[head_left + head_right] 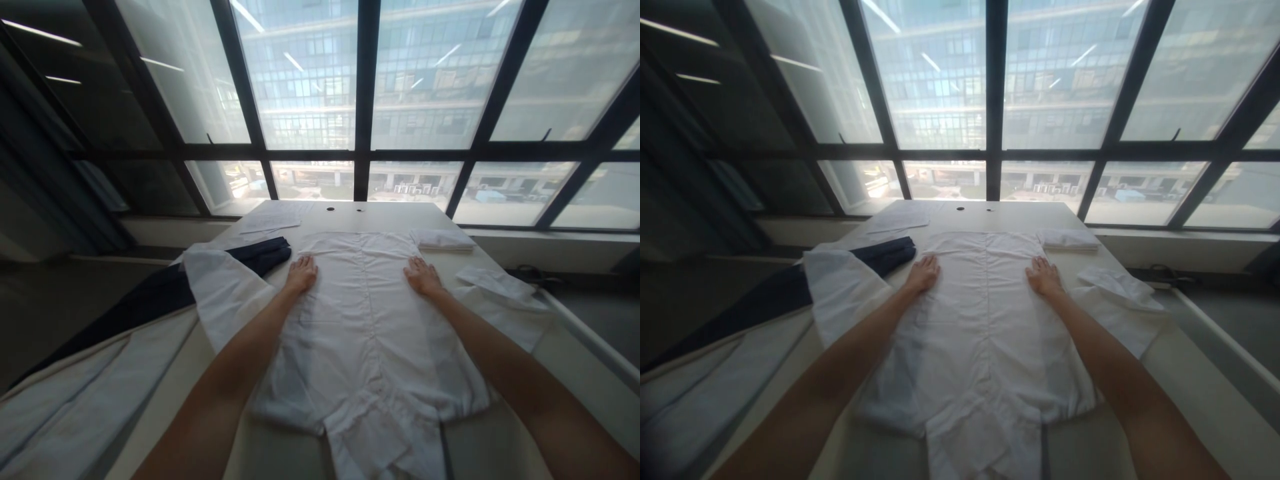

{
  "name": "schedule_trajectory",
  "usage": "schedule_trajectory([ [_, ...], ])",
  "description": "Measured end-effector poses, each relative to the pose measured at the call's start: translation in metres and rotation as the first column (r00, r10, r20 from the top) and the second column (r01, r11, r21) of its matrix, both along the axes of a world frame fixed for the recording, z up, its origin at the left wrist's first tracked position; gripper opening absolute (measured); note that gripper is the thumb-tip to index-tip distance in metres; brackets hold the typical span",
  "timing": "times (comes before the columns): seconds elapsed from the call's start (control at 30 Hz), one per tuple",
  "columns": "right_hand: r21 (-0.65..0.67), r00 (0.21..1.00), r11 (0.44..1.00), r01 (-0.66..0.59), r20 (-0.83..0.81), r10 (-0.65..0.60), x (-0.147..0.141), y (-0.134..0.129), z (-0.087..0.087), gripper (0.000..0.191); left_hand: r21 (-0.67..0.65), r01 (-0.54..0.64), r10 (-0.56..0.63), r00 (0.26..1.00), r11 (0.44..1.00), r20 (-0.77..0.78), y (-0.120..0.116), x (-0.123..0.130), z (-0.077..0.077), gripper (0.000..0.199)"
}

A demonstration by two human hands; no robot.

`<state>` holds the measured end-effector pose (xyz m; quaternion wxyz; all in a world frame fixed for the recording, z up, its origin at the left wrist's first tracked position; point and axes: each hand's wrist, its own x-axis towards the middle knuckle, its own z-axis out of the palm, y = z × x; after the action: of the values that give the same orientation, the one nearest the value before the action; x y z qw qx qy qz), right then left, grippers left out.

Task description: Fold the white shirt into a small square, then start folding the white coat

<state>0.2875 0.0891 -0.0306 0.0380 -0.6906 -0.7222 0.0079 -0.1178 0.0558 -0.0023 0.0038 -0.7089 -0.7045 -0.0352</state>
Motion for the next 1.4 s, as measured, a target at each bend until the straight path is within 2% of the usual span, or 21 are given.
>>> schedule_trajectory([
  [0.07, 0.006, 1.000, 1.000, -0.002, 0.004, 0.002, 0.000, 0.000, 0.001, 0.065, 0.009, -0.044, 0.044, 0.999, 0.999, -0.006, -0.001, -0.018, 0.003, 0.058],
  [0.13, 0.013, 1.000, 1.000, -0.002, -0.001, 0.002, -0.002, 0.000, 0.002, 0.064, 0.016, -0.066, 0.066, 0.998, 0.998, -0.009, -0.002, -0.026, 0.003, 0.058],
  [0.27, 0.021, 1.000, 1.000, -0.013, -0.001, 0.013, -0.005, -0.007, 0.000, 0.061, 0.021, -0.076, 0.077, 0.997, 0.997, -0.016, -0.008, -0.027, -0.002, 0.059],
  [0.4, 0.062, 0.999, 0.997, -0.040, 0.025, 0.039, -0.003, -0.021, -0.006, 0.062, 0.026, -0.071, 0.072, 0.997, 0.997, -0.032, -0.023, -0.034, -0.007, 0.058],
  [0.53, 0.057, 0.999, 0.998, -0.032, 0.039, 0.030, -0.009, -0.030, -0.004, 0.062, 0.019, -0.043, 0.043, 0.998, 0.999, -0.045, -0.031, -0.035, 0.000, 0.056],
  [0.6, 0.070, 0.997, 0.995, -0.065, 0.040, 0.062, -0.025, -0.030, 0.002, 0.062, 0.027, 0.003, -0.002, 0.999, 1.000, -0.046, -0.025, -0.020, 0.006, 0.054],
  [0.7, 0.103, 0.974, 0.971, -0.216, -0.043, 0.221, -0.073, -0.027, 0.011, 0.061, 0.044, 0.132, -0.131, 0.991, 0.990, -0.027, -0.009, 0.025, 0.010, 0.053],
  [0.8, 0.103, 0.923, 0.927, -0.360, -0.103, 0.370, -0.127, -0.022, 0.014, 0.059, 0.055, 0.253, -0.254, 0.967, 0.966, -0.003, 0.004, 0.075, 0.006, 0.052],
  [0.9, 0.087, 0.888, 0.895, -0.438, -0.111, 0.445, -0.157, -0.011, 0.011, 0.058, 0.066, 0.312, -0.313, 0.950, 0.948, 0.003, 0.008, 0.100, -0.003, 0.052],
  [0.97, 0.070, 0.880, 0.886, -0.458, -0.107, 0.463, -0.155, 0.000, 0.008, 0.059, 0.071, 0.326, -0.327, 0.945, 0.943, 0.002, 0.007, 0.102, -0.009, 0.053],
  [1.03, 0.044, 0.898, 0.902, -0.429, -0.089, 0.431, -0.135, 0.015, 0.007, 0.062, 0.075, 0.329, -0.331, 0.944, 0.941, 0.004, 0.006, 0.098, -0.013, 0.053],
  [1.13, -0.005, 0.960, 0.961, -0.276, -0.054, 0.275, -0.086, 0.038, 0.009, 0.064, 0.075, 0.328, -0.329, 0.944, 0.942, 0.012, 0.007, 0.093, -0.016, 0.055],
  [1.27, -0.036, 0.990, 0.990, -0.133, -0.039, 0.132, -0.033, 0.061, 0.018, 0.064, 0.080, 0.326, -0.329, 0.944, 0.942, 0.028, 0.008, 0.094, -0.017, 0.056],
  [1.33, -0.037, 0.994, 0.994, -0.107, -0.036, 0.105, -0.028, 0.065, 0.021, 0.062, 0.086, 0.324, -0.328, 0.944, 0.942, 0.034, 0.008, 0.095, -0.017, 0.056],
  [1.4, -0.015, 0.993, 0.993, -0.118, -0.035, 0.117, -0.043, 0.063, 0.023, 0.061, 0.088, 0.322, -0.326, 0.945, 0.943, 0.031, 0.008, 0.095, -0.017, 0.056],
])
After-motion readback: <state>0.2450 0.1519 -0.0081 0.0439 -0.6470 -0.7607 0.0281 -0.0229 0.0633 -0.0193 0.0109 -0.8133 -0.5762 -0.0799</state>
